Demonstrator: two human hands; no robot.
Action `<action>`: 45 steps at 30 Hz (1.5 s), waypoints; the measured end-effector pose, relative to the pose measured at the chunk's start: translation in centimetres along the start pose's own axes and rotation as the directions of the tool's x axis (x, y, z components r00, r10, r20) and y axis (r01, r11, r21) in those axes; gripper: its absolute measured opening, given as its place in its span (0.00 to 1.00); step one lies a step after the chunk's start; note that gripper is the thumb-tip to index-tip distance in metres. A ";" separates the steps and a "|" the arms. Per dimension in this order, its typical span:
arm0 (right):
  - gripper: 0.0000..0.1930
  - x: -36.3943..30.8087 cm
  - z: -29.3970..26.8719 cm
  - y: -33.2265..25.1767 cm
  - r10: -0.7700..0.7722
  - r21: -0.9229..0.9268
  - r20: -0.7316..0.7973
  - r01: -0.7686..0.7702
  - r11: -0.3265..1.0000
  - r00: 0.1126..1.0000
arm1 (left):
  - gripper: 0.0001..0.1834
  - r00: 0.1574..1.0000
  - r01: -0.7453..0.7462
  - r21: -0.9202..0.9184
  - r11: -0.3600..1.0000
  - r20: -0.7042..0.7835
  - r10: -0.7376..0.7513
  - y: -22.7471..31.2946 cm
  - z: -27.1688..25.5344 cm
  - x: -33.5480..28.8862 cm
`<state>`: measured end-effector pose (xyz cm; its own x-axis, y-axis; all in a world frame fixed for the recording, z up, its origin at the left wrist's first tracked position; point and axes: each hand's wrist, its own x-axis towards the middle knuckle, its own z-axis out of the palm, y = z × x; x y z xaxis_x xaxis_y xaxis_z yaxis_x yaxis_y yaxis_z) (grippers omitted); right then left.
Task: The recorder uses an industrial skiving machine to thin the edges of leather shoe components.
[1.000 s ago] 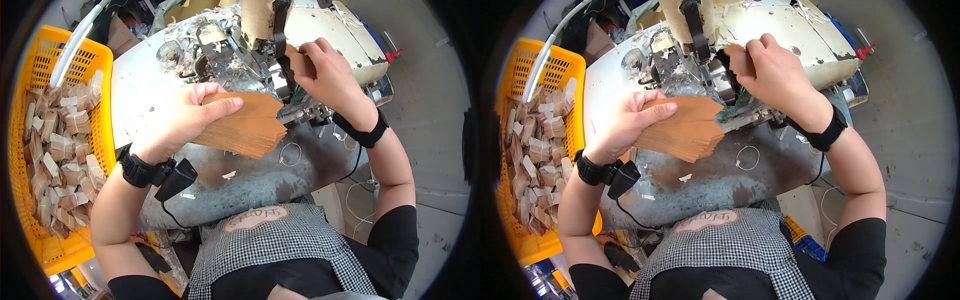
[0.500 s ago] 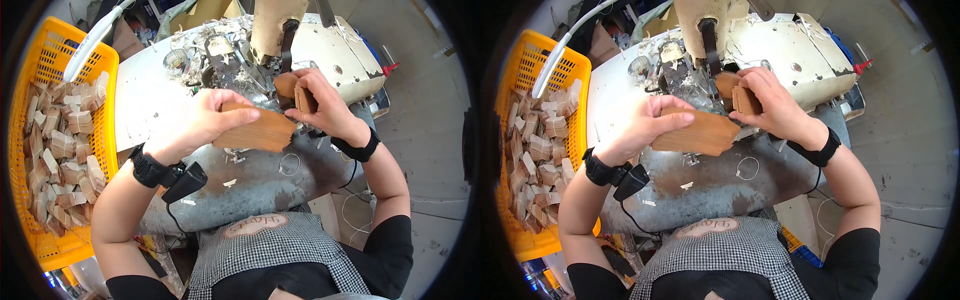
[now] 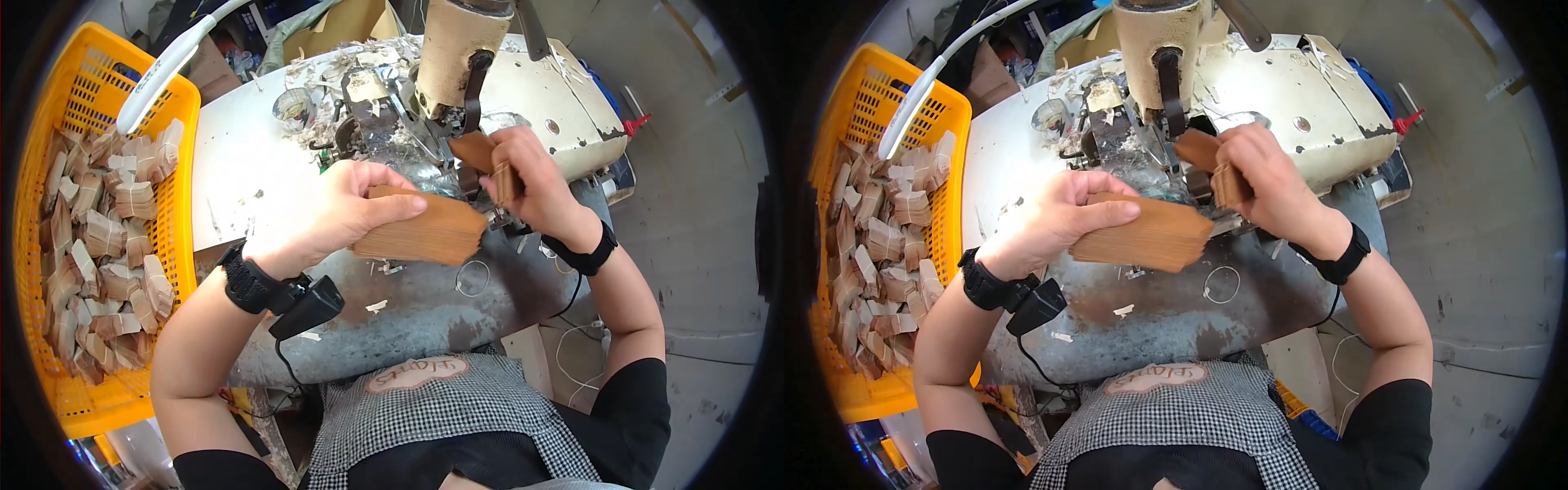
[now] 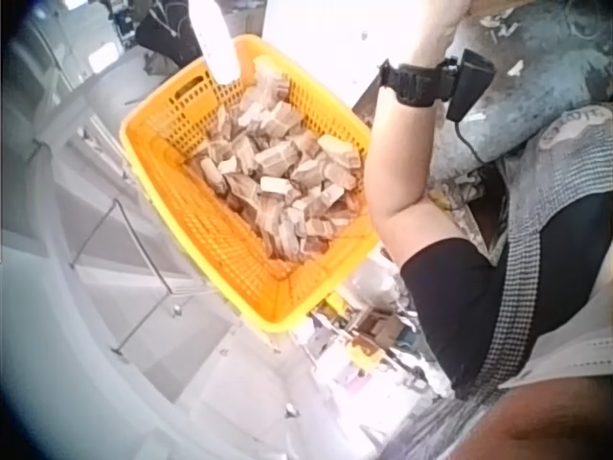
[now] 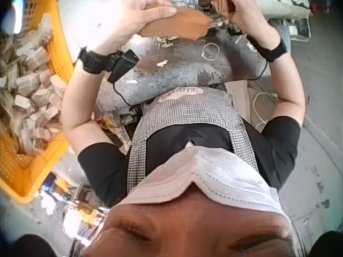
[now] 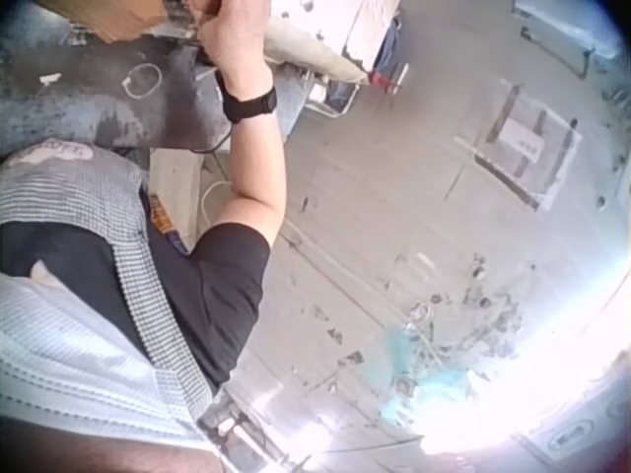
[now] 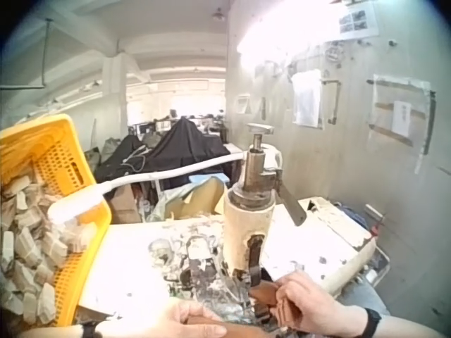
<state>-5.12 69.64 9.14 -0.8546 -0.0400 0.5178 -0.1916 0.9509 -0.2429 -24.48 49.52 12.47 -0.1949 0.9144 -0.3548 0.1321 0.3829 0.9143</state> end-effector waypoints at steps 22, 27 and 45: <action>0.24 -0.3 -0.8 -0.5 0.075 0.178 -0.024 -0.069 0.982 0.997 | 0.14 0.982 0.160 0.060 0.985 -0.114 -0.152 0.2 -0.1 0.4; 0.23 -0.2 -0.5 0.5 0.157 0.026 0.031 -0.158 0.987 0.987 | 0.13 0.995 0.083 0.095 0.992 0.052 -0.088 0.8 -0.3 -0.2; 0.23 -0.4 -1.2 -0.9 0.236 0.207 -0.127 -0.207 0.956 0.964 | 0.15 0.997 0.078 -0.073 0.994 0.031 -0.076 -0.6 -1.7 -0.4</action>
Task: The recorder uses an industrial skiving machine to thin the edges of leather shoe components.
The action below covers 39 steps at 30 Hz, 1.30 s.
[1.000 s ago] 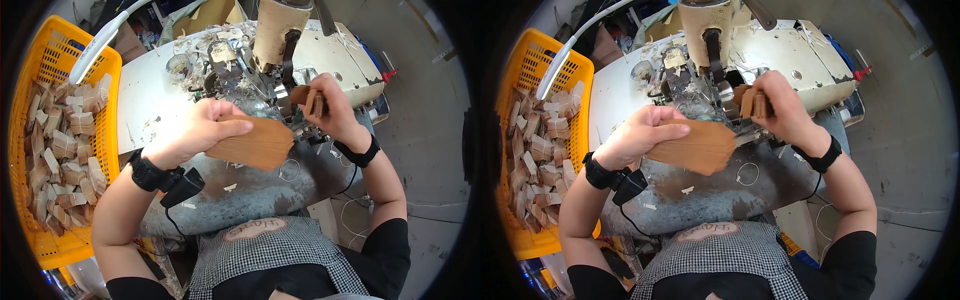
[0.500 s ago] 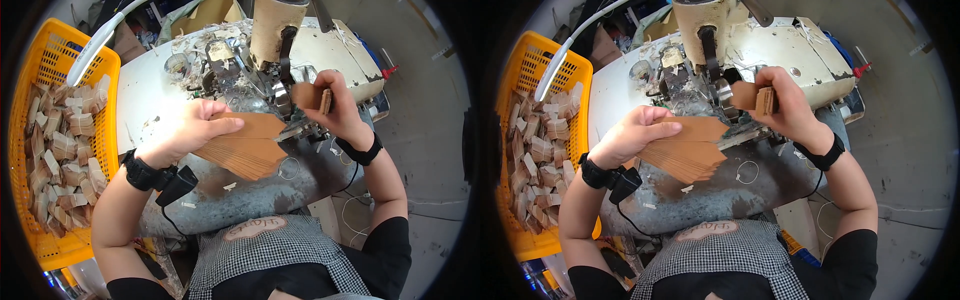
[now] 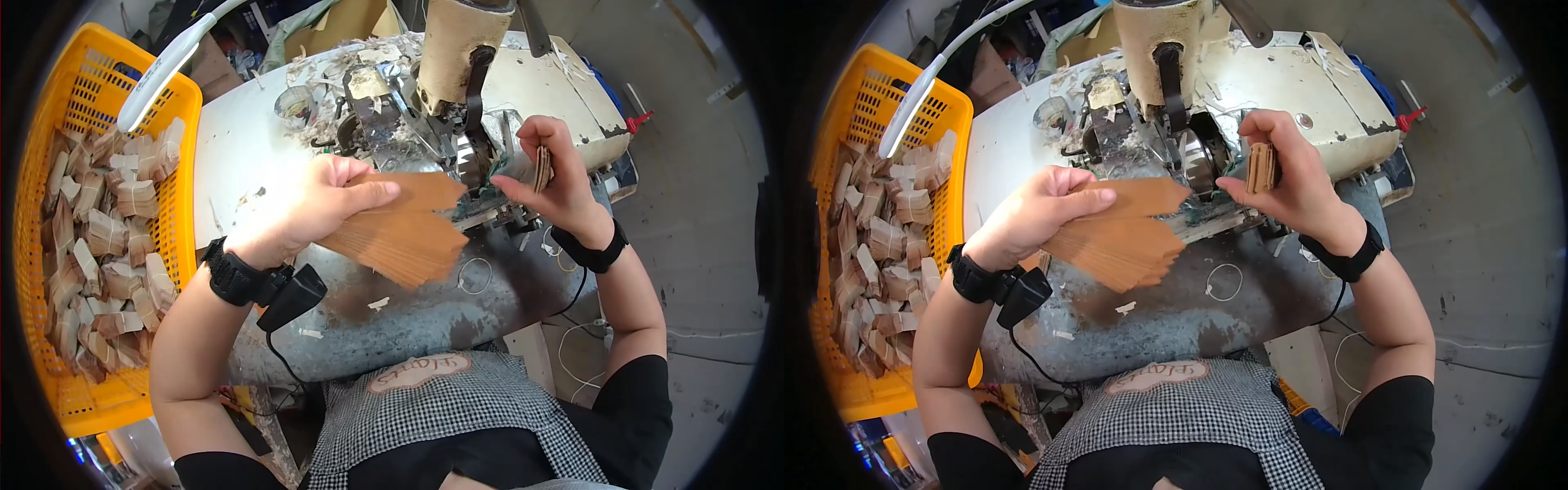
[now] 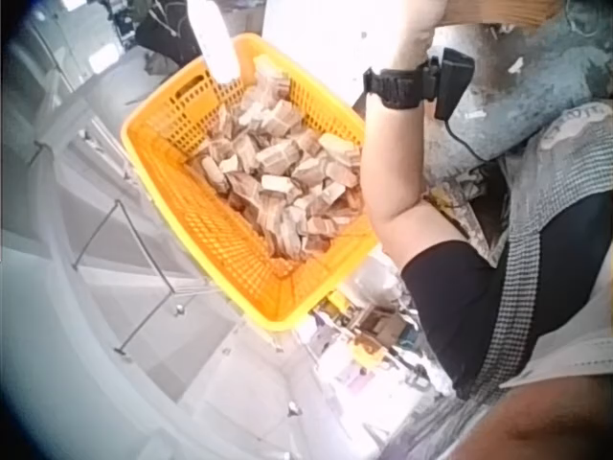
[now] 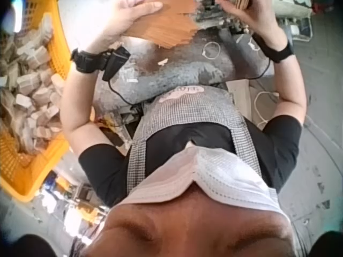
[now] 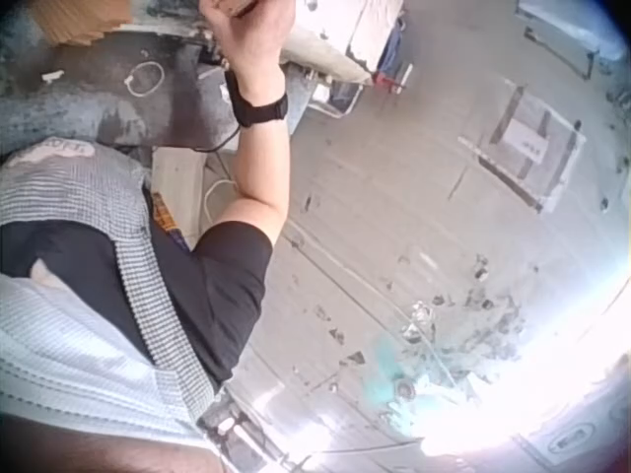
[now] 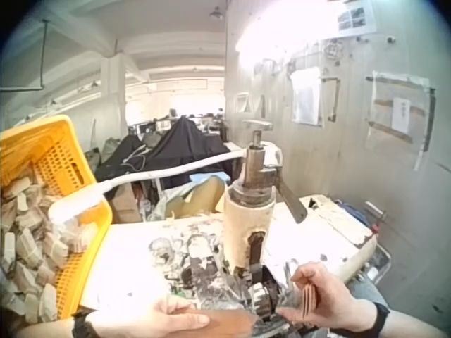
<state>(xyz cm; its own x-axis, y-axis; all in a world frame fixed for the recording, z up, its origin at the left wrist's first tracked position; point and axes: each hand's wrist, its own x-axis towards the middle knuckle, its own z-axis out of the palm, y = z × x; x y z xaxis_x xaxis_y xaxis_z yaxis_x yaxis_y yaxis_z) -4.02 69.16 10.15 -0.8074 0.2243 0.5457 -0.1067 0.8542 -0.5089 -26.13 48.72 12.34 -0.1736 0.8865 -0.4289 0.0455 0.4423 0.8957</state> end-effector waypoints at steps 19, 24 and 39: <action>0.27 0.5 0.7 0.3 -0.053 -0.015 0.175 0.057 0.998 0.983 | 0.12 1.000 0.021 0.197 0.980 -0.023 -0.017 1.9 1.7 0.5; 0.24 0.0 0.3 0.5 -0.068 -0.065 0.042 0.070 0.995 0.997 | 0.14 0.999 -0.031 0.101 0.994 0.017 0.029 0.5 0.0 -0.3; 0.23 0.9 0.2 0.4 -0.052 0.026 0.184 0.048 0.999 0.982 | 0.21 0.997 -0.042 0.061 0.997 0.060 0.039 0.4 0.2 0.2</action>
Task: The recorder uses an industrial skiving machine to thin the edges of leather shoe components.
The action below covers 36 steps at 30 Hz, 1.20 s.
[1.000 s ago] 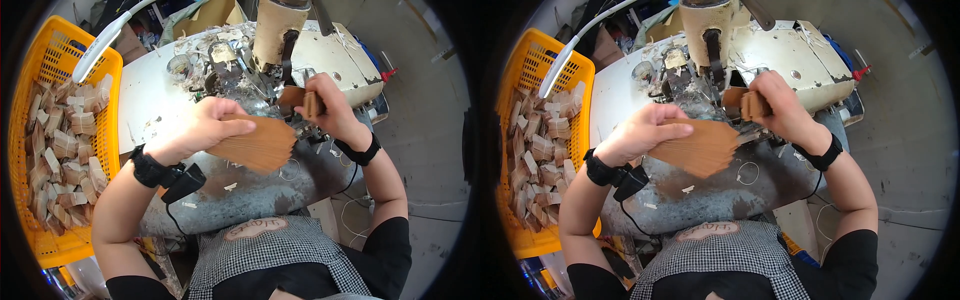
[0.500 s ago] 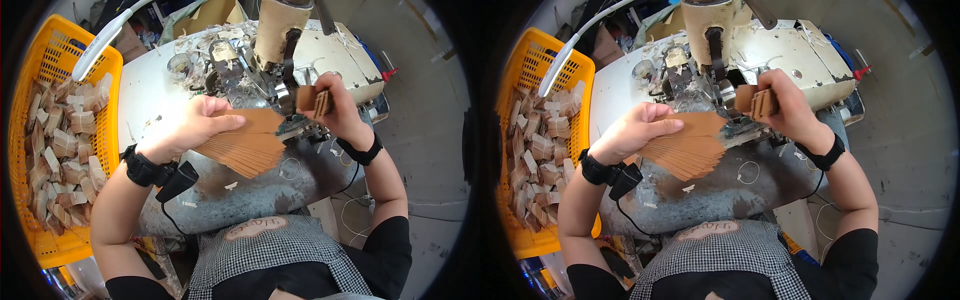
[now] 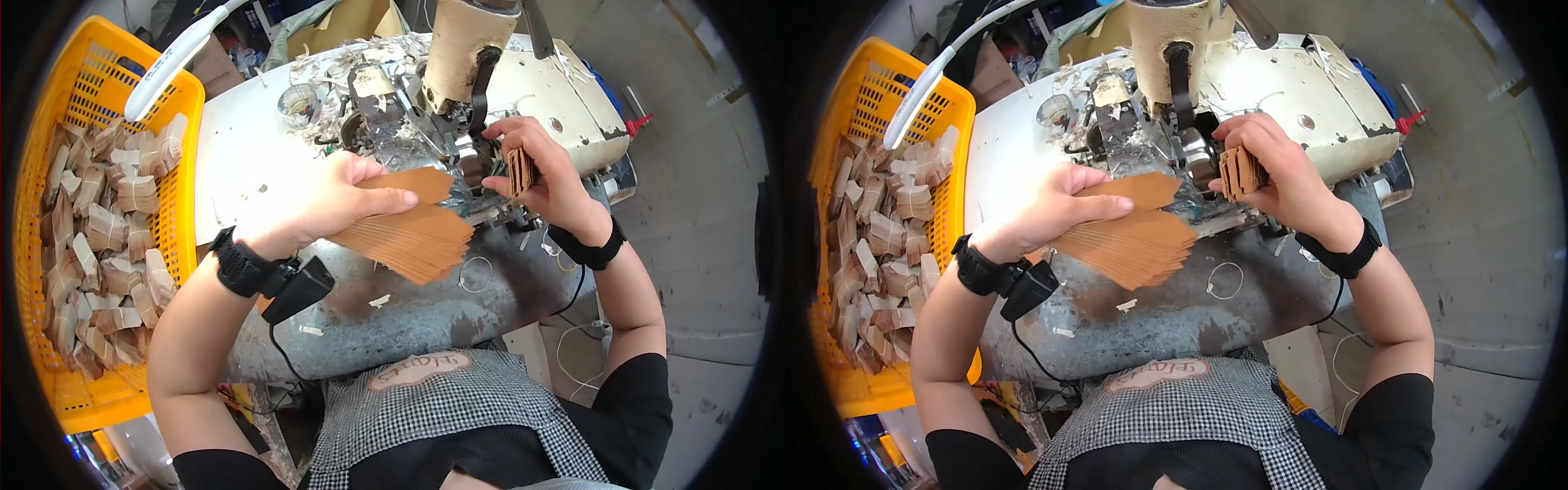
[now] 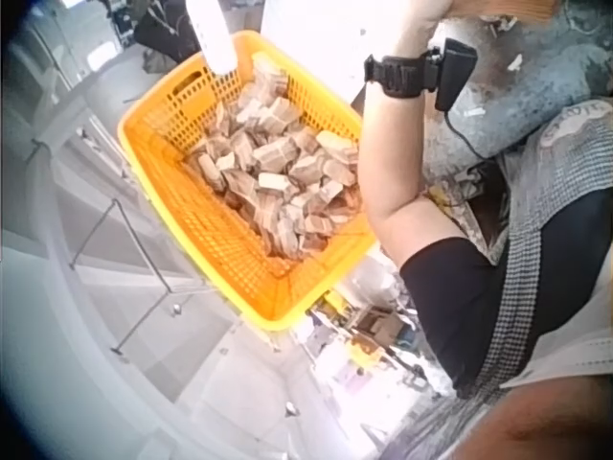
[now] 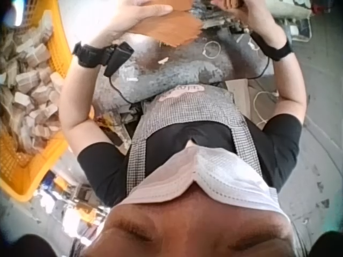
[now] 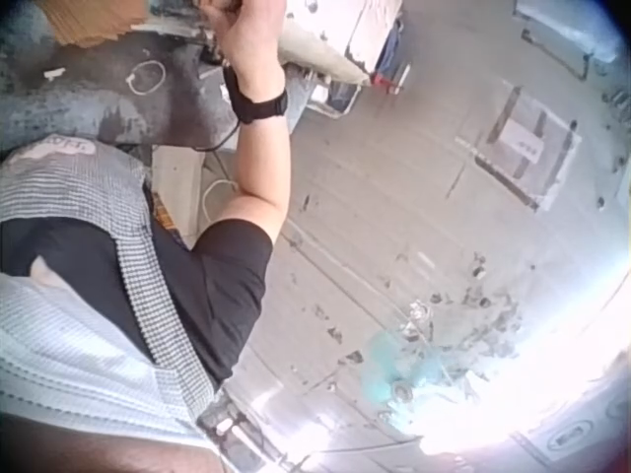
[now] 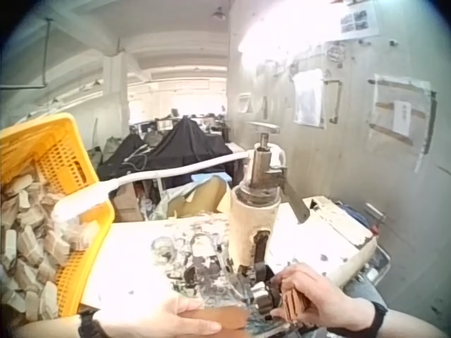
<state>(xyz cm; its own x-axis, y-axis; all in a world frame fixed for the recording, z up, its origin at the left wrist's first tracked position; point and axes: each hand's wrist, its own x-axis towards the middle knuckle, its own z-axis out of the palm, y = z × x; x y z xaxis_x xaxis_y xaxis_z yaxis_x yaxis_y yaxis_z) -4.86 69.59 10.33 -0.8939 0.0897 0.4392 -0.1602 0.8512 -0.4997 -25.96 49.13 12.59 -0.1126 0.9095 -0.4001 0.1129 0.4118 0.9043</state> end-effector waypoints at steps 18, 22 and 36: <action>0.28 0.1 1.0 0.0 -0.025 -0.110 0.017 0.027 0.994 1.000 | 0.17 0.992 0.070 0.223 0.972 -0.116 -0.045 0.5 1.8 1.4; 0.30 -0.9 0.3 1.1 0.025 -0.131 -0.031 -0.029 0.991 0.999 | 0.13 0.996 -0.082 -0.011 0.997 -0.026 0.081 -1.0 0.5 0.5; 0.25 -0.4 0.2 0.5 -0.002 -0.176 0.015 0.005 0.984 1.000 | 0.13 0.998 -0.020 0.147 0.989 -0.063 0.029 0.3 1.4 0.4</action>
<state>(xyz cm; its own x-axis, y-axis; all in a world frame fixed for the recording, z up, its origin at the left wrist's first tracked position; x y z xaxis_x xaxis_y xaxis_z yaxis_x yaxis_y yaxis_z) -4.68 69.86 9.74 -0.8997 0.0803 0.4291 -0.0880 0.9294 -0.3585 -24.54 49.70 12.46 -0.1713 0.9157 -0.3634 0.2590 0.3978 0.8802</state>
